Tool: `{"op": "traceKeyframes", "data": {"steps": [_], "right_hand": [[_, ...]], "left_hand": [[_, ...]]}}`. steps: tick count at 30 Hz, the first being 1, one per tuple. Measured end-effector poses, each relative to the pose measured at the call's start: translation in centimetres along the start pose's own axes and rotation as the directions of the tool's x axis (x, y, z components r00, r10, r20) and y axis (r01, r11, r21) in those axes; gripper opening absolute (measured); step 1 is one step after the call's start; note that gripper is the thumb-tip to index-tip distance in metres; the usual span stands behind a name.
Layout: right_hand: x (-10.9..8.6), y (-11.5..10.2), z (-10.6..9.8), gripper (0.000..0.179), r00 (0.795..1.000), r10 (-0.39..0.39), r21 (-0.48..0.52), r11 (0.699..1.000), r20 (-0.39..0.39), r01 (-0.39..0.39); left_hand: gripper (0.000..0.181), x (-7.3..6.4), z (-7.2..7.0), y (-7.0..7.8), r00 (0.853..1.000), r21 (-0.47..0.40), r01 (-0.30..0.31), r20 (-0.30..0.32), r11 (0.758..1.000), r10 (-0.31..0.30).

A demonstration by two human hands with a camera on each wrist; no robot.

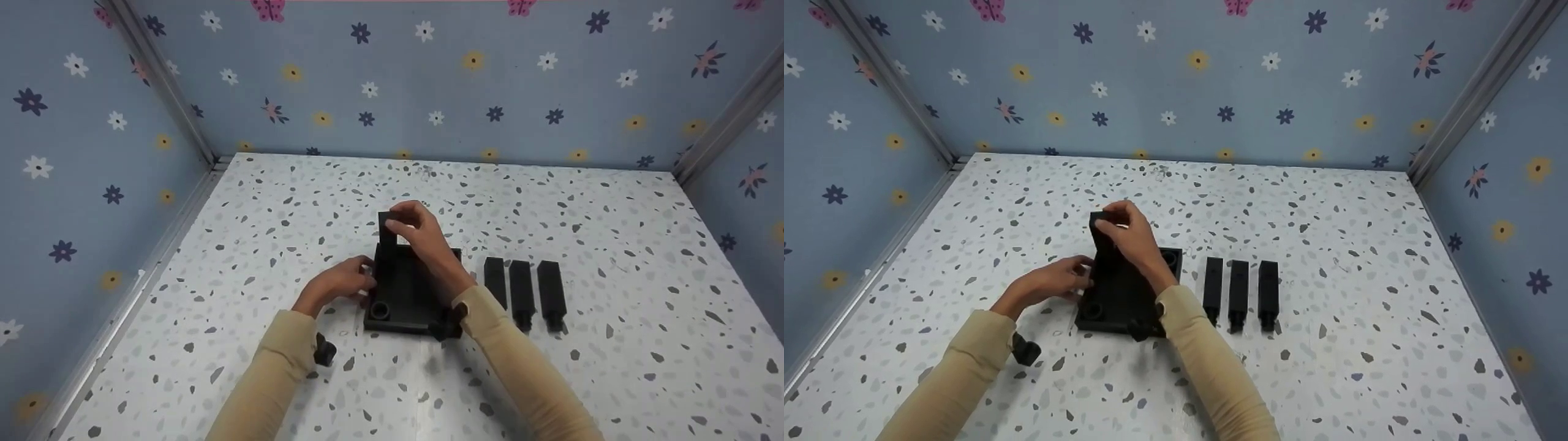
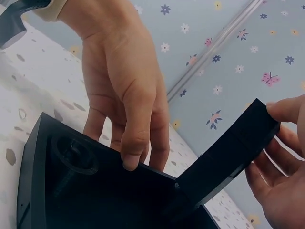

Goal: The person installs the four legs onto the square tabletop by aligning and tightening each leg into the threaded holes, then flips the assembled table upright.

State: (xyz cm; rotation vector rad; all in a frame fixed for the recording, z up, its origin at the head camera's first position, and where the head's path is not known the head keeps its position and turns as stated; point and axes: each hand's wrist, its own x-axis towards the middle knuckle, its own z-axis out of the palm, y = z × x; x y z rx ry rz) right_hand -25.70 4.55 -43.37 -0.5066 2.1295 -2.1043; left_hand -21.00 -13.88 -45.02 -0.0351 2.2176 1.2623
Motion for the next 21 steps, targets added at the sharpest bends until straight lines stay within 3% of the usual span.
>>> {"op": "traceKeyframes", "data": {"steps": [10,16,21], "right_hand": [[-0.5,-0.1,0.6,0.035,0.994,-0.069,-0.088,0.994,-0.087,0.062],[-1.8,-2.8,1.1,0.037,0.995,-0.037,-0.088,0.996,-0.091,0.029],[-1.7,-2.9,1.3,0.029,0.991,-0.031,-0.091,0.996,-0.132,0.019]], "left_hand": [[0.056,0.0,0.1,0.1,1.0,0.03,0.0,-0.007,1.0,0.001],[0.056,0.0,0.1,0.1,1.0,0.022,-0.008,-0.008,1.0,0.009],[0.056,0.1,0.1,0.0,1.0,0.02,-0.007,-0.007,1.0,0.008]]}}
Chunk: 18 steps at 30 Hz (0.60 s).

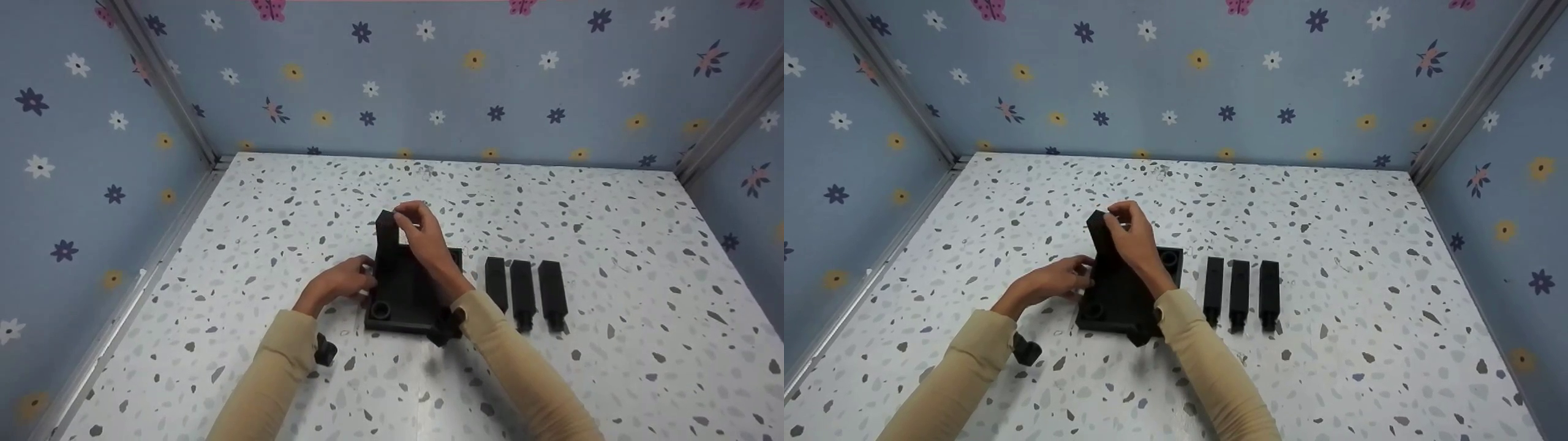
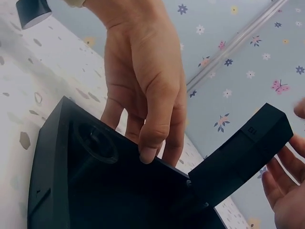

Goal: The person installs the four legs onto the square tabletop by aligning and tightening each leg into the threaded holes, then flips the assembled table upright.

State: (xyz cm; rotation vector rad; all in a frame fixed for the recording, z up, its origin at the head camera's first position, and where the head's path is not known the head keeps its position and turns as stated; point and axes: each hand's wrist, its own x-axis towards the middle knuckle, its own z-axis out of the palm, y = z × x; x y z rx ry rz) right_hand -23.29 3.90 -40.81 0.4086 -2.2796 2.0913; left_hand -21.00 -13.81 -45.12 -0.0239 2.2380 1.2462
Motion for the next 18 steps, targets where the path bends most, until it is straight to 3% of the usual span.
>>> {"op": "traceKeyframes", "data": {"steps": [8,18], "right_hand": [[0.4,0.3,-0.2,0.027,0.998,0.012,0.085,0.996,0.056,-0.017],[2.1,2.6,-0.5,0.033,0.972,0.05,0.17,0.981,0.23,-0.09]], "left_hand": [[0.056,0.1,0.1,0.0,1.0,0.018,0.029,-0.002,0.999,-0.029],[0.055,0.0,0.0,0.2,0.999,-0.008,0.044,-0.005,0.999,-0.044]]}}
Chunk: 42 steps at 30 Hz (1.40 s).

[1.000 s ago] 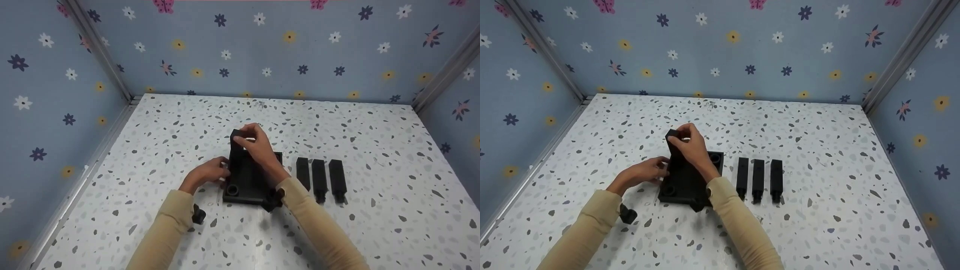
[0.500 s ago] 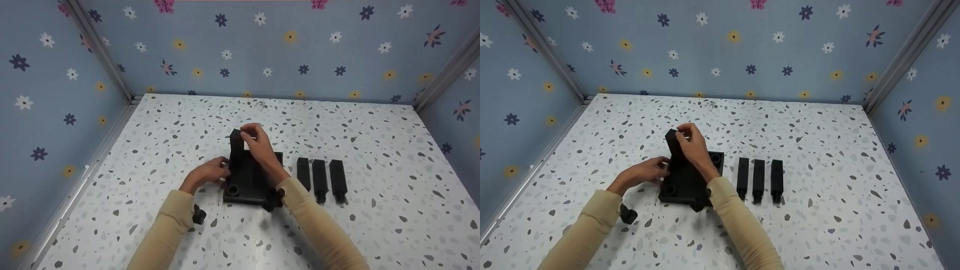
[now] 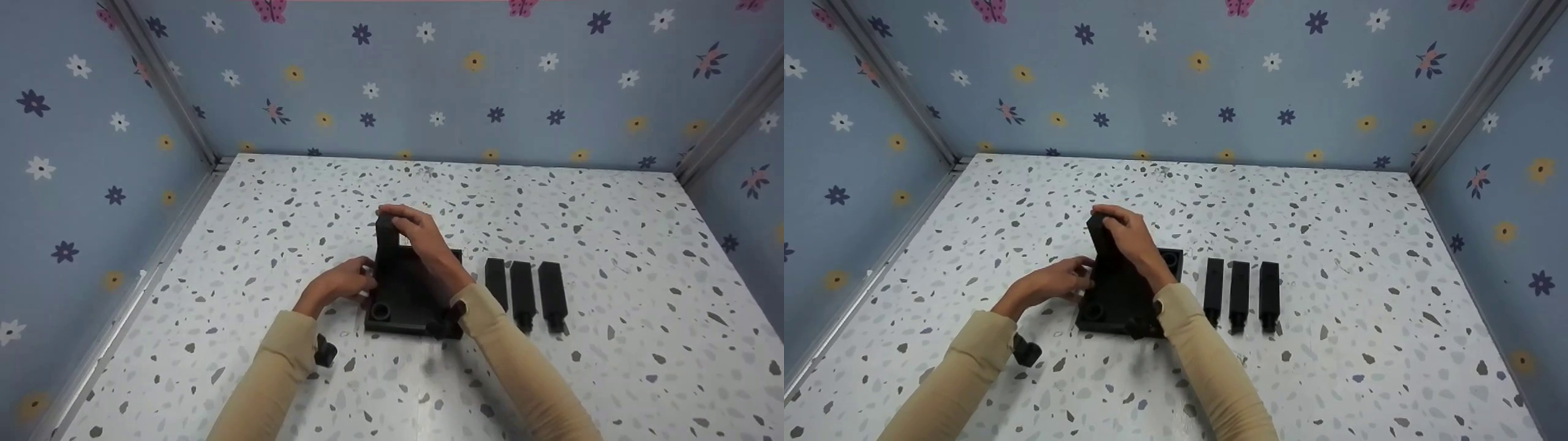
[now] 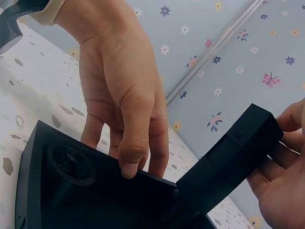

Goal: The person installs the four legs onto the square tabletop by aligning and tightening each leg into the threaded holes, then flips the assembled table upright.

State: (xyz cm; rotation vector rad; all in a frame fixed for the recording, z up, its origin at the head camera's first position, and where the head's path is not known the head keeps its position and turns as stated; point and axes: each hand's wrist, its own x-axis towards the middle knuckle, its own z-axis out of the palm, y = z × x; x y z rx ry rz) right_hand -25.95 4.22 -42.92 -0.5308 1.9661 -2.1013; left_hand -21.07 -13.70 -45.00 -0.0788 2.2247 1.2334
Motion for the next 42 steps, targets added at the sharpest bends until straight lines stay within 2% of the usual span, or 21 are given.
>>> {"op": "traceKeyframes", "data": {"steps": [10,16,22,25,29,35,40,42], "right_hand": [[-0.2,0.2,0.3,0.031,0.998,0.002,-0.002,1.0,-0.063,-0.003],[-0.3,0.1,0.4,0.033,0.996,-0.023,-0.036,0.999,-0.083,0.02],[-1.3,-1.3,1.0,0.035,0.996,-0.036,-0.075,0.997,-0.086,0.029],[-1.9,-2.0,1.5,0.035,0.992,-0.045,-0.075,0.996,-0.114,0.037],[-2.1,-1.9,1.8,0.036,0.985,-0.064,-0.088,0.995,-0.159,0.05],[-1.9,-1.6,1.9,0.038,0.978,-0.093,-0.11,0.991,-0.186,0.073],[-1.0,0.1,1.4,0.034,0.972,-0.091,-0.112,0.991,-0.218,0.067],[-1.1,-0.2,1.4,0.03,0.969,-0.083,-0.091,0.994,-0.233,0.063]], "left_hand": [[0.057,0.1,0.0,-0.2,1.0,0.024,-0.015,0.003,1.0,0.015],[0.057,0.1,-0.1,-0.3,1.0,0.002,-0.019,0.004,1.0,0.019],[0.057,0.1,-0.1,-0.5,0.999,-0.012,-0.035,0.008,0.999,0.035],[0.056,0.2,-0.1,-0.5,0.999,-0.025,-0.033,0.01,0.999,0.033],[0.057,0.2,-0.2,-0.3,1.0,-0.007,-0.029,0.007,1.0,0.029],[0.058,0.0,-0.2,-0.1,1.0,0.035,-0.023,-0.01,0.999,0.023],[0.057,0.0,-0.1,-0.2,0.999,-0.014,-0.031,0.009,0.999,0.031],[0.057,0.0,-0.1,-0.1,0.999,-0.032,-0.035,0.018,0.999,0.036]]}}
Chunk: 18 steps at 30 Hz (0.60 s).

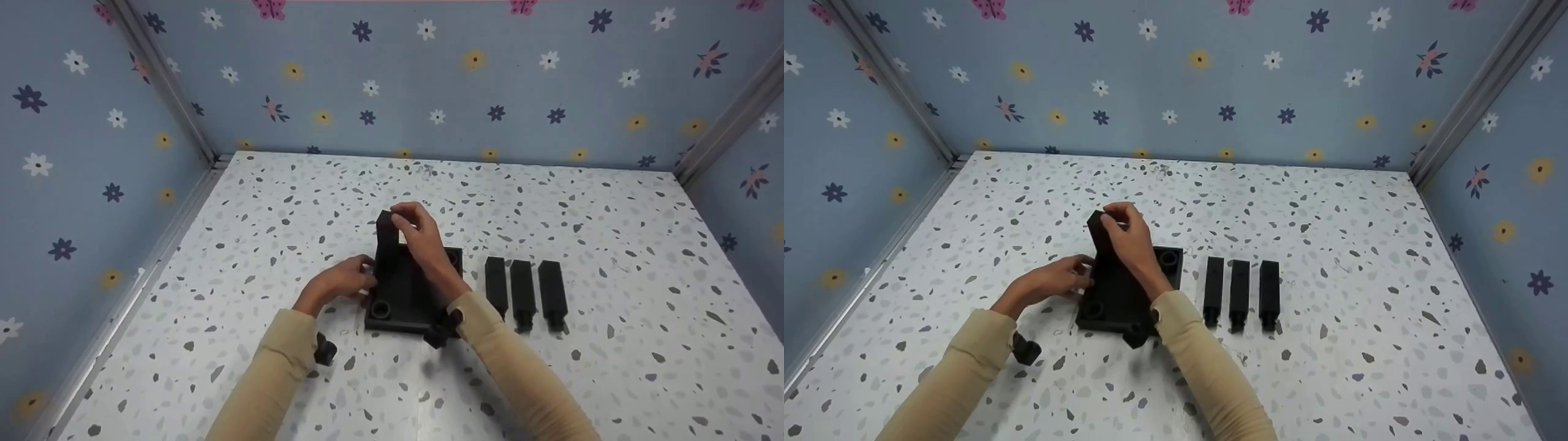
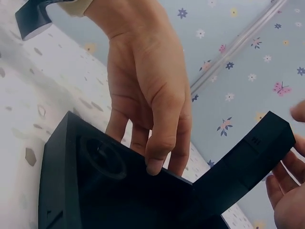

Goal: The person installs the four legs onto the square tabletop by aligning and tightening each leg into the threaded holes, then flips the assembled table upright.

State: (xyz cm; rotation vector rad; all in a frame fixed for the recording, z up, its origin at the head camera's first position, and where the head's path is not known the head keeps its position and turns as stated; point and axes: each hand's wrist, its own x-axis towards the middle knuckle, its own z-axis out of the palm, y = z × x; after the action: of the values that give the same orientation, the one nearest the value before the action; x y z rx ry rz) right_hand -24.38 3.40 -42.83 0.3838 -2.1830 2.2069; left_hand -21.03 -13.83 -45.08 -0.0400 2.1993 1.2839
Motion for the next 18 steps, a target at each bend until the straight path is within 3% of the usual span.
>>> {"op": "traceKeyframes", "data": {"steps": [3,7,18], "right_hand": [[-0.1,-0.7,0.0,0.028,1.0,0.008,0.046,0.999,-0.006,-0.007],[0.5,0.0,-0.1,0.03,0.998,0.05,0.099,0.994,0.025,-0.052],[1.2,0.3,-0.4,0.036,0.976,0.069,0.119,0.988,0.206,-0.095]], "left_hand": [[0.056,0.0,0.0,0.0,1.0,-0.003,-0.003,0.004,1.0,0.003],[0.055,0.0,0.1,0.1,1.0,0.035,0.001,-0.005,0.999,-0.001],[0.056,0.2,-0.1,-0.1,1.0,0.081,0.003,-0.012,0.997,-0.002]]}}
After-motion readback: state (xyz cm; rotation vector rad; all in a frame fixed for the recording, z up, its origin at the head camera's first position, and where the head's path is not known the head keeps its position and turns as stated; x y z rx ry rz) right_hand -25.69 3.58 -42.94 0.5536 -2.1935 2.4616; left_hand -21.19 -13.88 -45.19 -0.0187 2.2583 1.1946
